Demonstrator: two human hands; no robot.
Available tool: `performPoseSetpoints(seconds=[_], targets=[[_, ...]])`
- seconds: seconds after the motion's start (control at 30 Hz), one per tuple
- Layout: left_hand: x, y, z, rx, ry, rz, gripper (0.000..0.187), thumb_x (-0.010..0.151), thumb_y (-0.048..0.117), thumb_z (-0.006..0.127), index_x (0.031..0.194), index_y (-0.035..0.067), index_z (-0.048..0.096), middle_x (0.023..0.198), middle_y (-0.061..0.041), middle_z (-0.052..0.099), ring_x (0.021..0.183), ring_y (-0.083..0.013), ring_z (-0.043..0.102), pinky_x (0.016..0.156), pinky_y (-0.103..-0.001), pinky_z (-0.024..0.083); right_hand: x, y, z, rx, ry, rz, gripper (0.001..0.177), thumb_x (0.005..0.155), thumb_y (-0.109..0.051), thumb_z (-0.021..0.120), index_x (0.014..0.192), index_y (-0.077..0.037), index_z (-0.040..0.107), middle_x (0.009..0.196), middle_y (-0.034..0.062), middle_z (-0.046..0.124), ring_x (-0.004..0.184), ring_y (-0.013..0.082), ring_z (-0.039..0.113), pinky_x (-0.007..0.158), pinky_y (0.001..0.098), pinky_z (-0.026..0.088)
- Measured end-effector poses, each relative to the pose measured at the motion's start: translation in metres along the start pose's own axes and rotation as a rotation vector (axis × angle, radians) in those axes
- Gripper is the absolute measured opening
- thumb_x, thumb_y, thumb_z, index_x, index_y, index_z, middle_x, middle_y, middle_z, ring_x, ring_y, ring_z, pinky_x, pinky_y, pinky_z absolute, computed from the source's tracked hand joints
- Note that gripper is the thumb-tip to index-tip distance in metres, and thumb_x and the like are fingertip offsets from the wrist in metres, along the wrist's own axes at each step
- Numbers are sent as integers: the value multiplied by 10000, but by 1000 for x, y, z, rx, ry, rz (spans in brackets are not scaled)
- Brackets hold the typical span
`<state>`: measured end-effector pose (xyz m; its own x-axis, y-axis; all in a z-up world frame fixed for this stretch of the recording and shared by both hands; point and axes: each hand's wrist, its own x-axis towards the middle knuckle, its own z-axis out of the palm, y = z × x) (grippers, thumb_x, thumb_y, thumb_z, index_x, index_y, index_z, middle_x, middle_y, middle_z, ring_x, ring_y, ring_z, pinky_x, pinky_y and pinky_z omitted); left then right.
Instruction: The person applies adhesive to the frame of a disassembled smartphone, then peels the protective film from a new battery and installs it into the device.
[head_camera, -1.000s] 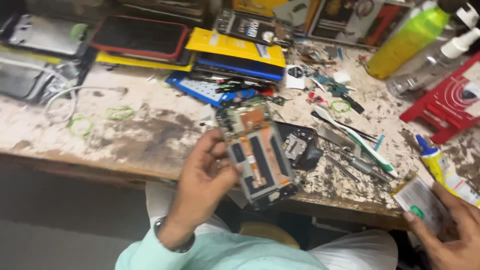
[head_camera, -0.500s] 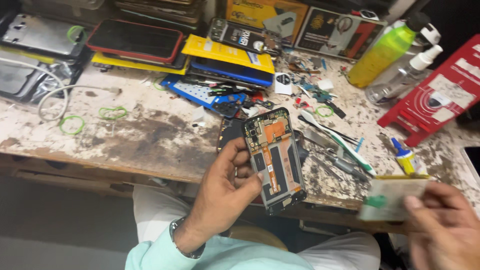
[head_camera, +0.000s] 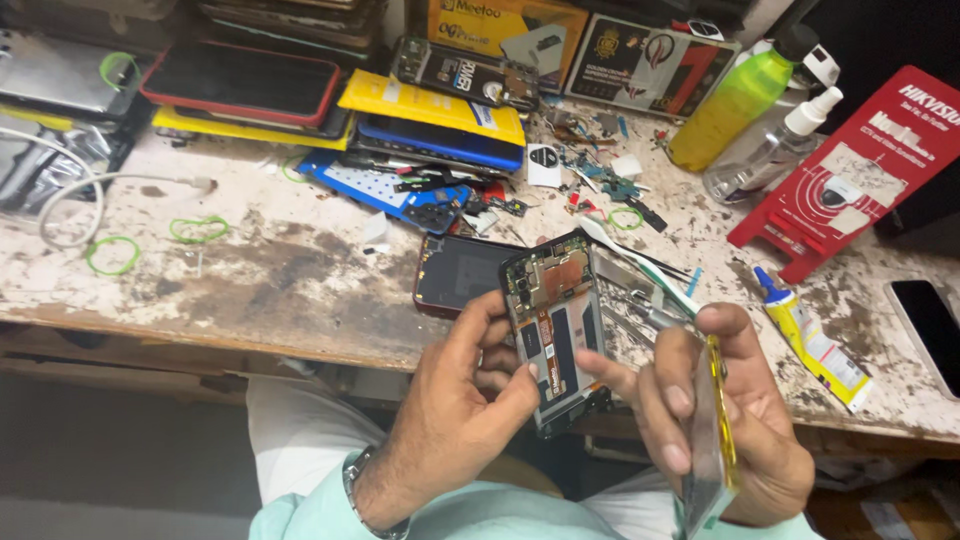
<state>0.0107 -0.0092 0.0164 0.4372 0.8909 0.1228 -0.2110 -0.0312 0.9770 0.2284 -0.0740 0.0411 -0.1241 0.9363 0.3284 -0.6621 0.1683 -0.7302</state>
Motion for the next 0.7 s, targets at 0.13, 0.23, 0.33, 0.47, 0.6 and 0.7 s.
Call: performPoseSetpoints(seconds=[0.13, 0.23, 0.33, 0.47, 0.6, 0.7], targets=[[-1, 4, 3, 44, -53, 23, 589, 885, 15, 611, 1445, -4, 430, 1229, -134, 739, 814, -87, 725, 614, -223, 589, -2, 8, -7, -114, -22, -28, 448, 1051, -100, 630, 1464, -112, 458, 955, 73, 532, 706, 158, 617, 1281, 759, 163], [0, 8, 4, 93, -68, -7, 602, 871, 34, 616, 1443, 6, 430, 1205, -129, 758, 758, -99, 747, 573, -235, 588, 2, 12, -7, -148, -22, -39, 411, 1064, -50, 617, 1437, -107, 454, 955, 88, 547, 700, 160, 605, 1289, 759, 166], [0, 9, 5, 116, -70, 11, 605, 863, 42, 613, 1438, 0, 430, 1198, -129, 759, 734, -116, 758, 560, -246, 594, 3, 13, -7, -209, -48, -70, 424, 1052, -31, 614, 1440, -102, 456, 965, 116, 564, 744, 190, 598, 1306, 784, 195], [0, 11, 6, 129, -101, -7, 582, 856, 46, 604, 1415, -7, 447, 1084, -142, 780, 741, -139, 784, 567, -259, 609, 4, 12, -7, -258, -76, -86, 361, 1073, -32, 622, 1395, -80, 465, 961, 130, 580, 718, 196, 603, 1231, 762, 216], [1, 12, 5, 150, -115, -3, 567, 857, 60, 598, 1399, -16, 449, 1061, -143, 779, 740, -166, 799, 597, -272, 632, 5, 11, -9, -232, -43, -64, 378, 1063, -53, 618, 1407, -109, 473, 999, 119, 565, 738, 199, 611, 1245, 794, 250], [0, 13, 5, 146, -134, 7, 545, 870, 70, 591, 1388, -25, 449, 1064, -149, 781, 751, -174, 801, 605, -281, 634, 7, 10, -12, -122, 17, -28, 376, 1067, -56, 622, 1408, -116, 476, 982, 89, 547, 714, 156, 602, 1255, 798, 278]])
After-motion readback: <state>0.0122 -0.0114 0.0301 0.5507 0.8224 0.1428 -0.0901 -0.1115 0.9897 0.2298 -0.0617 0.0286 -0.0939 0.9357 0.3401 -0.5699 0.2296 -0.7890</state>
